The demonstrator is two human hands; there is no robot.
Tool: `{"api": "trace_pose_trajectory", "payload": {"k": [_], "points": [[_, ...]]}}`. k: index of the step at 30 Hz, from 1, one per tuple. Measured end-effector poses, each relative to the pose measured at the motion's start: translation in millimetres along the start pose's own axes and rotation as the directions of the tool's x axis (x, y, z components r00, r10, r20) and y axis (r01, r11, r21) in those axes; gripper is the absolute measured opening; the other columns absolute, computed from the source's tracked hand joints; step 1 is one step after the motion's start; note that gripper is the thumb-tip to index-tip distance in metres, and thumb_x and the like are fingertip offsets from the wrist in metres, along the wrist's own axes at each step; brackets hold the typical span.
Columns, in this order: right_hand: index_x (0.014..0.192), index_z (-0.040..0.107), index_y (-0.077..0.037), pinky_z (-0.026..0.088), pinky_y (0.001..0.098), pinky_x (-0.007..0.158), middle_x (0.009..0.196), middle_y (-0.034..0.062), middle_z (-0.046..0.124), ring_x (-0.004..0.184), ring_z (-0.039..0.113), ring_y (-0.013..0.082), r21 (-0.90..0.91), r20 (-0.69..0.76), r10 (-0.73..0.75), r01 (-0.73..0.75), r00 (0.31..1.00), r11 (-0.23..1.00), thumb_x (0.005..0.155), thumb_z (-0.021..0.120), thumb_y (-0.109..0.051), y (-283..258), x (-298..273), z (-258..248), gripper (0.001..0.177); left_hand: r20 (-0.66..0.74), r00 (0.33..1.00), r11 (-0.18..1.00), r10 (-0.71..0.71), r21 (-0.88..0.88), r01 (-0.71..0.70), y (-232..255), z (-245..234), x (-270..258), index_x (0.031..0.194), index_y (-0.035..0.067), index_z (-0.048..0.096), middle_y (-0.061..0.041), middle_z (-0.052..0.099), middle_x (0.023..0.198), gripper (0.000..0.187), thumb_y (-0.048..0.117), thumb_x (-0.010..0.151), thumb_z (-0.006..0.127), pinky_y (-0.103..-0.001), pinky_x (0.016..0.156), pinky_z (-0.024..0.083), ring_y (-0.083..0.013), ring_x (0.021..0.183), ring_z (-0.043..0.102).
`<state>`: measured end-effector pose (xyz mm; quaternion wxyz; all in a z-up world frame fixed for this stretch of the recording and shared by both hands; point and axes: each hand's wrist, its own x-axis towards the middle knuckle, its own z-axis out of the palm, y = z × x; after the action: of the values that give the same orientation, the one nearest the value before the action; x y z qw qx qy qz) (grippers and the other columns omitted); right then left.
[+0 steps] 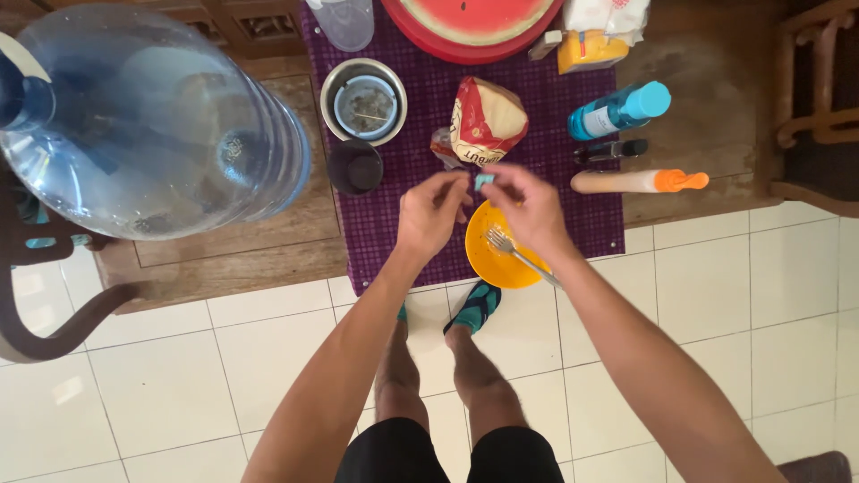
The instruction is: Tidying up various items from a drawer and a cluttered desk, and moving objects between rooms.
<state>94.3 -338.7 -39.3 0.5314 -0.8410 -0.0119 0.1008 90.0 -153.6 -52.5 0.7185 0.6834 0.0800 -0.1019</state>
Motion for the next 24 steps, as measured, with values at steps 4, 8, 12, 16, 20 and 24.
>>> {"api": "trace_pose_trajectory", "payload": {"k": [4, 8, 12, 16, 20, 24], "points": [[0.124, 0.065, -0.004, 0.054, 0.0229, 0.072, 0.096, 0.0043, 0.076, 0.082, 0.067, 0.0062, 0.048, -0.058, 0.04, -0.037, 0.998, 0.998, 0.096, 0.076, -0.012, 17.5, 40.1, -17.2, 0.03, -0.045, 0.998, 0.994, -0.044, 0.101, 0.048, 12.0, -8.5, 2.4, 0.124, 0.003, 0.069, -0.006, 0.077, 0.082, 0.029, 0.016, 0.098, 0.066, -0.024, 0.055, 0.056, -0.0085, 0.059, 0.068], [0.119, 0.066, 0.0, 0.055, 0.0223, 0.073, 0.099, 0.0057, 0.077, 0.081, 0.067, 0.0074, 0.282, -0.024, 0.106, -0.095, 0.994, 0.955, 0.1, 0.073, -0.009, 16.7, 65.1, -33.8, 0.022, -0.035, 0.999, 0.99, -0.036, 0.134, 0.04, 4.0, -16.4, 2.3, 0.125, 0.004, 0.068, -0.006, 0.078, 0.085, 0.03, 0.017, 0.098, 0.065, -0.023, 0.057, 0.057, -0.0073, 0.063, 0.07], [0.12, 0.069, 0.001, 0.058, 0.0235, 0.076, 0.102, 0.0052, 0.077, 0.082, 0.068, 0.0089, 0.365, 0.123, 0.107, -0.145, 0.987, 0.92, 0.099, 0.07, -0.005, -13.4, 60.6, -41.7, 0.023, -0.003, 1.0, 0.999, -0.026, 0.047, 0.027, 19.9, -19.2, 5.3, 0.122, 0.003, 0.071, -0.004, 0.076, 0.085, 0.03, 0.019, 0.097, 0.072, -0.022, 0.061, 0.059, -0.0058, 0.068, 0.069], [0.122, 0.071, -0.001, 0.057, 0.0225, 0.077, 0.101, 0.0046, 0.077, 0.082, 0.068, 0.0077, 0.296, 0.213, 0.112, -0.173, 0.971, 0.939, 0.098, 0.071, -0.008, -26.1, 56.4, -37.8, 0.024, 0.064, 0.997, 0.996, 0.038, -0.083, -0.033, 10.3, -11.7, 18.3, 0.119, 0.0, 0.074, -0.004, 0.075, 0.087, 0.027, 0.015, 0.097, 0.074, -0.022, 0.064, 0.055, -0.0057, 0.072, 0.064], [0.122, 0.074, -0.004, 0.057, 0.0214, 0.076, 0.101, 0.0019, 0.077, 0.083, 0.068, 0.0057, 0.179, 0.241, 0.102, -0.148, 0.965, 0.973, 0.098, 0.072, -0.011, -29.4, 55.9, -34.0, 0.026, 0.082, 0.996, 0.985, 0.046, -0.172, -0.032, 11.4, -8.7, 27.1, 0.114, -0.002, 0.074, -0.004, 0.075, 0.088, 0.02, 0.011, 0.099, 0.07, -0.022, 0.067, 0.056, -0.0061, 0.074, 0.066], [0.123, 0.076, -0.006, 0.055, 0.0208, 0.073, 0.098, 0.002, 0.076, 0.082, 0.066, 0.0055, 0.12, 0.232, 0.095, -0.125, 0.968, 0.985, 0.099, 0.072, -0.012, -24.1, 53.0, -34.5, 0.025, 0.136, 0.989, 0.961, 0.049, -0.277, -0.009, 3.0, -8.6, 31.1, 0.11, -0.004, 0.074, -0.007, 0.077, 0.091, 0.017, 0.008, 0.101, 0.066, -0.024, 0.071, 0.058, -0.0087, 0.077, 0.069]]}}
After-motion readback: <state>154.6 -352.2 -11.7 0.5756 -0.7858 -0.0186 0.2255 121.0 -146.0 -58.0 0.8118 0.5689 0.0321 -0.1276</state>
